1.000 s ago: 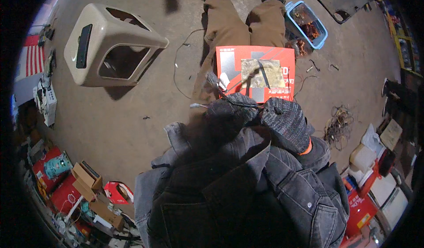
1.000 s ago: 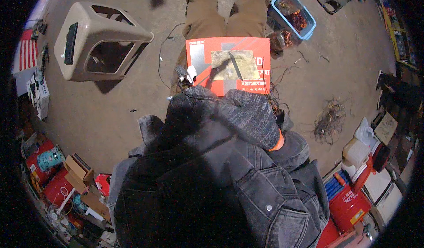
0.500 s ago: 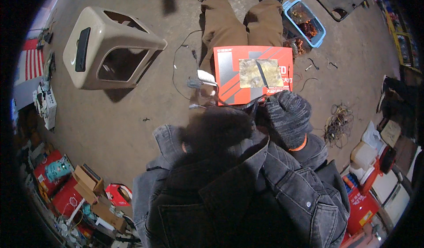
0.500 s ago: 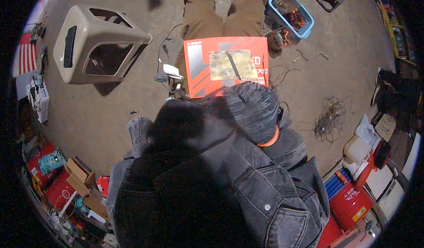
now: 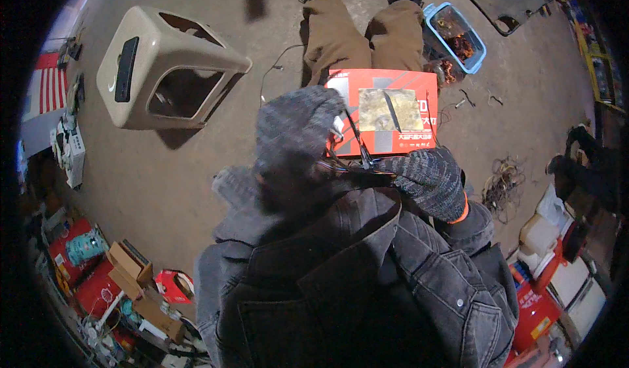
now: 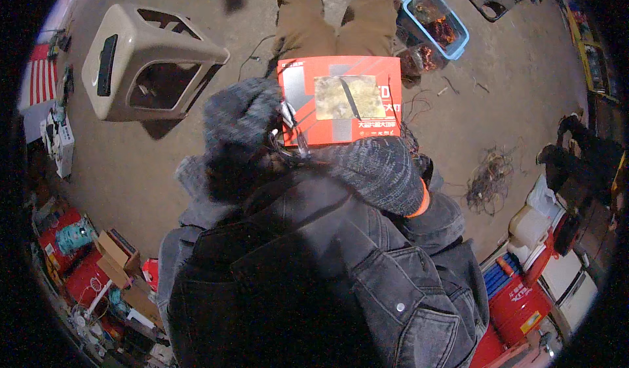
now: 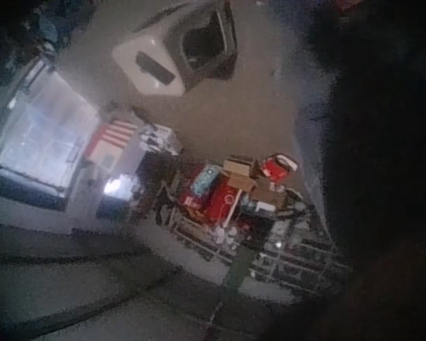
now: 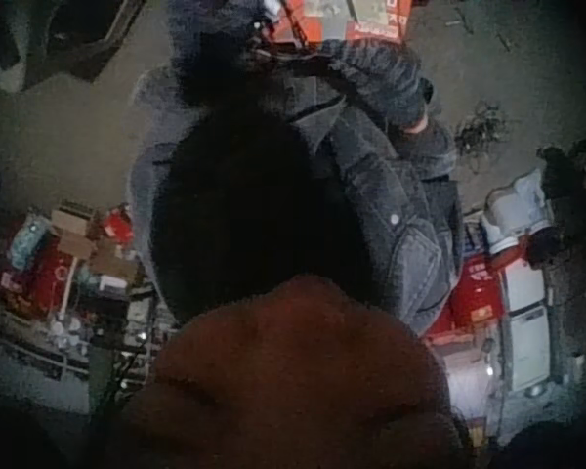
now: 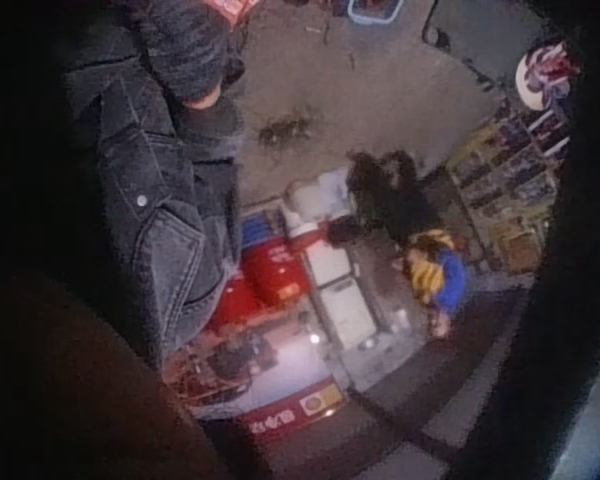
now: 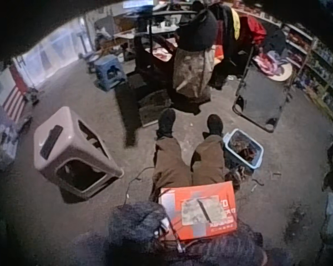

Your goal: The person sits on the floor and uses a soldering iron to work on a small electronic component held in gloved hands. They repeatedly heat and adjust the component while occasionally inspecting the joint.

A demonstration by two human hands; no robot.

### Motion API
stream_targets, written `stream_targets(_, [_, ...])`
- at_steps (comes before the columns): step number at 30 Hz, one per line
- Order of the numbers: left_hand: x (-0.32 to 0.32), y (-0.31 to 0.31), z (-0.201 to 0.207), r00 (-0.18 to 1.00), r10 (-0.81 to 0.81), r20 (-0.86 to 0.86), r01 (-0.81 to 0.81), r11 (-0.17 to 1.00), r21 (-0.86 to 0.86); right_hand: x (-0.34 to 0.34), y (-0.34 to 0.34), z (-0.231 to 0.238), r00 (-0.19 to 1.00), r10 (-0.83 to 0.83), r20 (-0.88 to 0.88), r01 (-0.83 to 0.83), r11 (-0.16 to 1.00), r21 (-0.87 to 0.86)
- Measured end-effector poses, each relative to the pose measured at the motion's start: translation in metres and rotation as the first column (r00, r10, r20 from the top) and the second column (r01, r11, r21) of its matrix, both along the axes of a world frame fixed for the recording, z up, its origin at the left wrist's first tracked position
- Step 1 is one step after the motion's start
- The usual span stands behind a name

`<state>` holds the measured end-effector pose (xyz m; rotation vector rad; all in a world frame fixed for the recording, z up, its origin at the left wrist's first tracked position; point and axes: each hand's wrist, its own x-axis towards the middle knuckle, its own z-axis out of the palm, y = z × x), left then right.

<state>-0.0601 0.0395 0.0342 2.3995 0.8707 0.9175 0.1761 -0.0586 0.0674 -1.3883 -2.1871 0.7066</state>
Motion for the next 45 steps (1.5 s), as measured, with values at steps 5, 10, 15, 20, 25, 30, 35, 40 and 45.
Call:
stream_targets(5, [0.028,0.016,-0.027,0.945,-0.327,-0.021,0.285,0.85,-0.444,0.002,0.001,0.005,0.997,-0.034,-0.075,0.031,0.999,-0.042])
stream_targets(10, [0.013,0.02,-0.027,0.862,0.354,0.363,0.211,0.4,-0.892,0.005,-0.004,0.005,0.935,-0.335,-0.112,0.279,0.894,-0.35])
stream_targets(15, [-0.021,0.008,-0.013,0.697,0.573,0.432,-0.113,0.682,-0.722,0.009,-0.004,-0.003,0.914,-0.363,-0.182,0.295,0.901,-0.317])
stream_targets(20, [-0.006,-0.037,-0.004,0.927,-0.017,0.374,0.251,0.77,-0.587,0.004,-0.005,-0.007,0.948,-0.3,-0.11,0.267,0.933,-0.241])
stream_targets(25, [0.043,-0.058,-0.032,0.957,0.012,0.289,0.096,0.929,-0.358,-0.006,-0.01,-0.007,0.938,-0.259,-0.229,0.18,0.931,-0.316])
stream_targets(30, [0.036,-0.061,-0.035,0.948,0.021,0.319,0.049,0.977,-0.208,-0.007,-0.014,-0.018,0.99,-0.121,-0.072,0.119,0.992,-0.032])
stream_targets(35, [0.031,-0.057,-0.043,0.948,0.033,0.316,0.007,0.992,-0.124,-0.001,-0.02,-0.026,0.941,-0.293,-0.169,0.19,0.871,-0.453])
stream_targets(40, [0.023,-0.063,-0.064,0.946,0.216,0.24,-0.169,0.964,-0.204,-0.007,-0.022,-0.034,0.94,-0.27,-0.21,0.132,0.852,-0.506])
stream_targets(45, [0.015,-0.056,-0.058,0.967,0.217,-0.133,-0.222,0.975,-0.029,-0.004,-0.02,-0.037,0.989,-0.11,-0.1,0.074,0.95,-0.305])
